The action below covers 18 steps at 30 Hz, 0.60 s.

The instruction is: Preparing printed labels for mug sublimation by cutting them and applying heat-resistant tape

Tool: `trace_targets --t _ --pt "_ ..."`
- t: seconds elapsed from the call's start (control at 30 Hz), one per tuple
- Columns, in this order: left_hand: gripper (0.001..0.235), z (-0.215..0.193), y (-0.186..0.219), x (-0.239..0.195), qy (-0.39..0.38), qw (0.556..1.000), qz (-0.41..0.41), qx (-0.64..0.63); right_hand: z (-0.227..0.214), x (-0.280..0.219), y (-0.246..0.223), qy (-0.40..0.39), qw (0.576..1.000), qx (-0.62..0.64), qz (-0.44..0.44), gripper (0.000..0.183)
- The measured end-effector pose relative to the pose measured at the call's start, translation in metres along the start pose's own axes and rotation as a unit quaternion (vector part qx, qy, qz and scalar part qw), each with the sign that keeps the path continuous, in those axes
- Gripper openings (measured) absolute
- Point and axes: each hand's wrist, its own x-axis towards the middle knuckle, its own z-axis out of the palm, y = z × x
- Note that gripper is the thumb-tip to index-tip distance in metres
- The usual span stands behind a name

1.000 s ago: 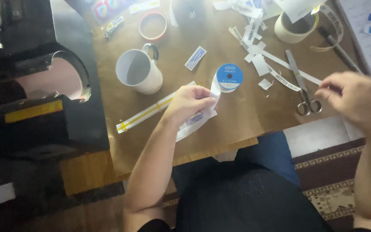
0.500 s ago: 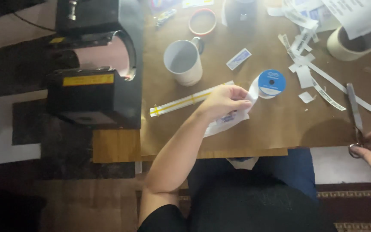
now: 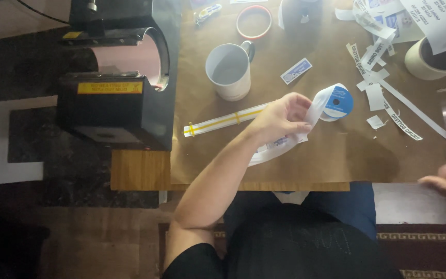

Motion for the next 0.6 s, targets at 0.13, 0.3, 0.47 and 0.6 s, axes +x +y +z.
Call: trace_targets --t 0.13,0.3,0.47,0.6 --pt "0.056 0.002 0.015 -0.008 -0.003 0.999 0.0 0.04 0.058 0.031 -0.141 -0.217 0.91 -0.257 0.243 0.038" --pt "0.045 -0.003 -0.001 0.001 -0.004 0.996 0.027 0.091 0.071 0.063 -0.165 -0.324 0.91 -0.211 0.151 0.05" --pt "0.04 -0.008 -0.019 0.013 -0.013 0.991 0.083 0.104 0.084 0.073 -0.213 -0.363 0.905 -0.156 0.157 0.056" --pt "0.041 -0.009 -0.023 0.015 -0.004 0.978 0.151 0.146 0.097 0.081 -0.239 -0.351 0.899 -0.185 0.183 0.057"
